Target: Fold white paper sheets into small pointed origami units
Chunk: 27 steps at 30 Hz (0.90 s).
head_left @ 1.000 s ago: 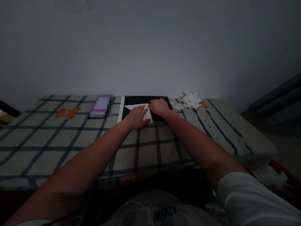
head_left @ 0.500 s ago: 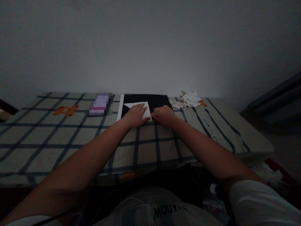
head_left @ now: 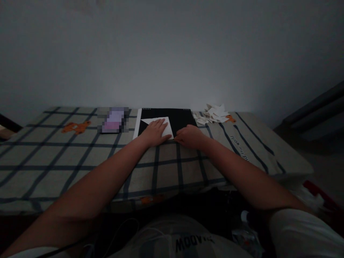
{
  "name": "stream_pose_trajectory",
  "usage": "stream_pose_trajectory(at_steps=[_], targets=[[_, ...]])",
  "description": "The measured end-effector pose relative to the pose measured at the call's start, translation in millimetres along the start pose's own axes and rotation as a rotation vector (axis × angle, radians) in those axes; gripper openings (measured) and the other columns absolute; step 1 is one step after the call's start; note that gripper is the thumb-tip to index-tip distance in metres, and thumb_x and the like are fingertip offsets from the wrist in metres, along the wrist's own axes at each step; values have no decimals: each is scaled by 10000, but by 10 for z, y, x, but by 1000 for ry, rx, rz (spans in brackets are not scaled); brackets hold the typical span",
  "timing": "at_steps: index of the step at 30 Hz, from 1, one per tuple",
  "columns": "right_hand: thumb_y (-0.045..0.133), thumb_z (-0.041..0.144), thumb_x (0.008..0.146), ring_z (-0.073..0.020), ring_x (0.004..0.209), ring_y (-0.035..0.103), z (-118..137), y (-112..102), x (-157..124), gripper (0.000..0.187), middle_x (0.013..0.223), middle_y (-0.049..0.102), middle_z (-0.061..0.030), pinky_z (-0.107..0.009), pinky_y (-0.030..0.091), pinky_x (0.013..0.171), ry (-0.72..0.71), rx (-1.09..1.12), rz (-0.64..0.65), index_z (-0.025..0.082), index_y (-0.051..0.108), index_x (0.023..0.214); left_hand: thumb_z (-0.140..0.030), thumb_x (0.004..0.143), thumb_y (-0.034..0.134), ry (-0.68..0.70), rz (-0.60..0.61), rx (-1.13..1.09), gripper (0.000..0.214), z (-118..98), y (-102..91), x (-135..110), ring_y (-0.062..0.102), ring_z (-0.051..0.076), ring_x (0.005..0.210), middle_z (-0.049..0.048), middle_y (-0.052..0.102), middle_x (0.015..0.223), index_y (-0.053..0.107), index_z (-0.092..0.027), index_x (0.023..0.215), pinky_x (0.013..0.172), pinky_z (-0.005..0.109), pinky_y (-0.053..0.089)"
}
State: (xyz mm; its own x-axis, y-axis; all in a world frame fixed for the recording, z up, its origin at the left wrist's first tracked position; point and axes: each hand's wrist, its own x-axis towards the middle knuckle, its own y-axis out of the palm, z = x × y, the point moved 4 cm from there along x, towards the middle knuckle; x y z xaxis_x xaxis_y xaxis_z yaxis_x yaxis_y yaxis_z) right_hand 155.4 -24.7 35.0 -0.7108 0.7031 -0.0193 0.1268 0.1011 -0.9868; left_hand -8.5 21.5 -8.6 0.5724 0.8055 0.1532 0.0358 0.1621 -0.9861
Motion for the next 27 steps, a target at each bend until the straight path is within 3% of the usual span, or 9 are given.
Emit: stream_pose_trajectory(at_steps=[7,9,12,16,19,23,27], targets=[[487,295,978,-183,886,602,-367,-81,273,317,992,721,-76,-292,358,731,91,219,-81,189,785,972,-603,986,362,-1,-19,-13,738,9,15,-19,308,320,1500,202,330,1618,406,-83,1509,1222,441,204],[500,314,980,-193,950,599,-404,-24,409,315,1051,710,-90,-290,380,776,116,249,-104,185,786,1007,-605,993,344,5,-26,-27,748,12,17,-32,293,313,1508,204,319,1622,365,-85,1530,1225,444,201],[485,357,1004,-211,1094,569,-384,114,540,362,1217,665,-117,-302,402,880,125,290,-180,180,729,1205,-595,1002,330,2,-30,-92,769,26,13,-46,255,300,1526,219,293,1627,269,-75,1566,1223,452,220],[496,368,1007,-240,1195,510,-335,276,535,396,1313,608,-125,-353,391,958,119,275,-234,191,661,1321,-552,1021,291,-25,-55,-224,751,92,-12,-44,221,275,1537,235,246,1638,203,-58,1580,1216,451,258],[498,381,1008,-249,1205,497,-340,301,487,394,1320,603,-120,-369,392,954,102,268,-238,208,659,1324,-520,1010,341,-53,-114,-276,713,162,-67,-37,227,267,1536,215,244,1645,262,-83,1568,1211,451,285],[525,383,996,-252,1236,484,-406,281,467,371,1346,599,-109,-380,390,977,83,288,-228,212,687,1284,-447,991,410,-110,-134,-176,579,225,-134,-40,356,301,1482,188,387,1592,485,-110,1456,1223,526,249],[521,361,994,-251,1275,487,-482,282,478,318,1370,603,-109,-396,389,1010,69,331,-245,193,765,1108,-439,967,466,-134,-107,-164,531,242,-137,-45,472,287,1401,161,515,1508,584,-129,1381,1185,463,356]])
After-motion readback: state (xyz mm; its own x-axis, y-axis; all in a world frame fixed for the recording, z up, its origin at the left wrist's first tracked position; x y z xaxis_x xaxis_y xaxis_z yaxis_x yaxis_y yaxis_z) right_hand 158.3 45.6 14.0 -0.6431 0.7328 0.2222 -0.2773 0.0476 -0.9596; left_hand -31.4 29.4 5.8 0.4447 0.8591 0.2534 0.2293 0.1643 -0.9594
